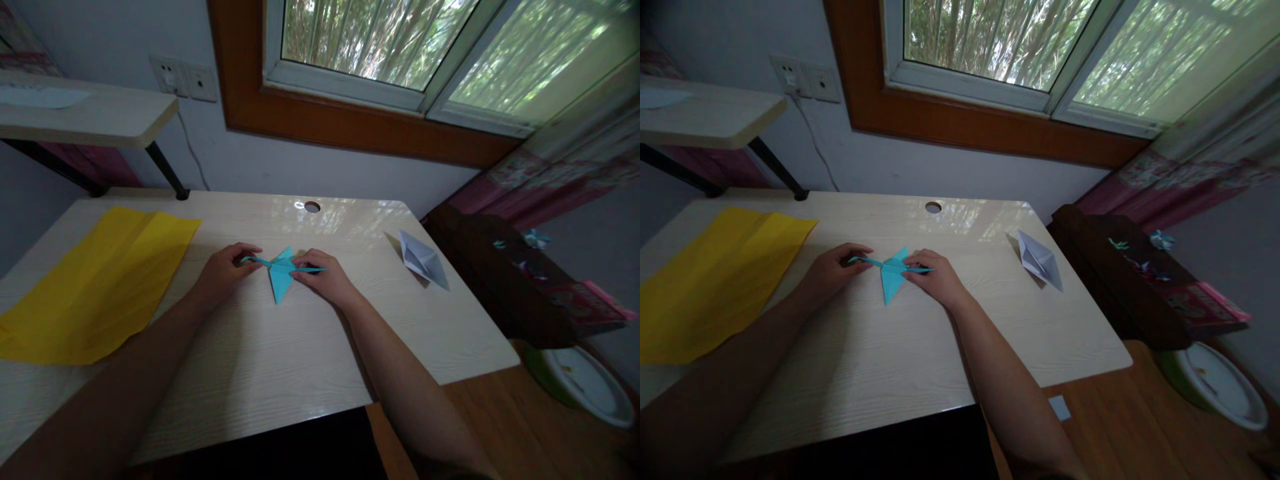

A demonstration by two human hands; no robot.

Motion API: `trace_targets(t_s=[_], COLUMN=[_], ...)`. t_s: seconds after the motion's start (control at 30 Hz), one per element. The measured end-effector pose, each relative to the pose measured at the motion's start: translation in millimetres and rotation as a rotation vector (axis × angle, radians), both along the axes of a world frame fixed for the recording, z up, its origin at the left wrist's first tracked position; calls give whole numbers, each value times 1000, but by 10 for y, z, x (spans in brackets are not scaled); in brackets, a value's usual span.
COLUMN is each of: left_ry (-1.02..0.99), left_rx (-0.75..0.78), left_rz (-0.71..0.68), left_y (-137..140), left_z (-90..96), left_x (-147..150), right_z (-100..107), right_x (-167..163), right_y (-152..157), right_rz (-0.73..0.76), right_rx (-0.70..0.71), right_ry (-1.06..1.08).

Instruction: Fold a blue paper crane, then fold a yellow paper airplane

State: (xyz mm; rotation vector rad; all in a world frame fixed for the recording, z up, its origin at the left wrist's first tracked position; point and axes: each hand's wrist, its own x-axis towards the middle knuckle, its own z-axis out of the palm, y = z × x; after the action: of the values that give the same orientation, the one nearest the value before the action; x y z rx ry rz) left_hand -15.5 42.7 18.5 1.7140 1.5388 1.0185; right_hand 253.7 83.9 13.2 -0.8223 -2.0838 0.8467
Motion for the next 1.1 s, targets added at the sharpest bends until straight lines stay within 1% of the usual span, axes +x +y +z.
trace_targets(t_s=[0.1, 0.3, 0.43, 0.53, 0.6, 0.67, 0.77, 0.97, 1.1], left_ry=[34, -32, -98, -129, -187, -258, -281, -197, -233], left_rx=[0, -21, -52, -8, 44, 86, 131, 151, 122], left_rz=[38, 131, 158, 203, 229, 226, 255, 425, 477], left_y=[2, 0, 5, 23, 44, 68, 93, 99, 88], left_z=[4, 55, 76, 44, -2, -56, -109, -88, -48], left_x=[-7, -5, -5, -8, -11, -15, -25, -62, -62], right_z=[24, 54, 32, 38, 49, 60, 77, 133, 120], right_x=[-6, -2, 14, 20, 18, 11, -10, -62, -96], right_y=[-8, -12, 12, 16, 7, -7, -39, -135, -186], right_rz=[-20, -127, -169, -179, -169, -158, -144, -30, 80], right_rx=[-26, -67, -55, -19, 4, 14, 17, -31, -106], right_ry=[11, 45, 100, 88, 64, 45, 48, 68, 97])
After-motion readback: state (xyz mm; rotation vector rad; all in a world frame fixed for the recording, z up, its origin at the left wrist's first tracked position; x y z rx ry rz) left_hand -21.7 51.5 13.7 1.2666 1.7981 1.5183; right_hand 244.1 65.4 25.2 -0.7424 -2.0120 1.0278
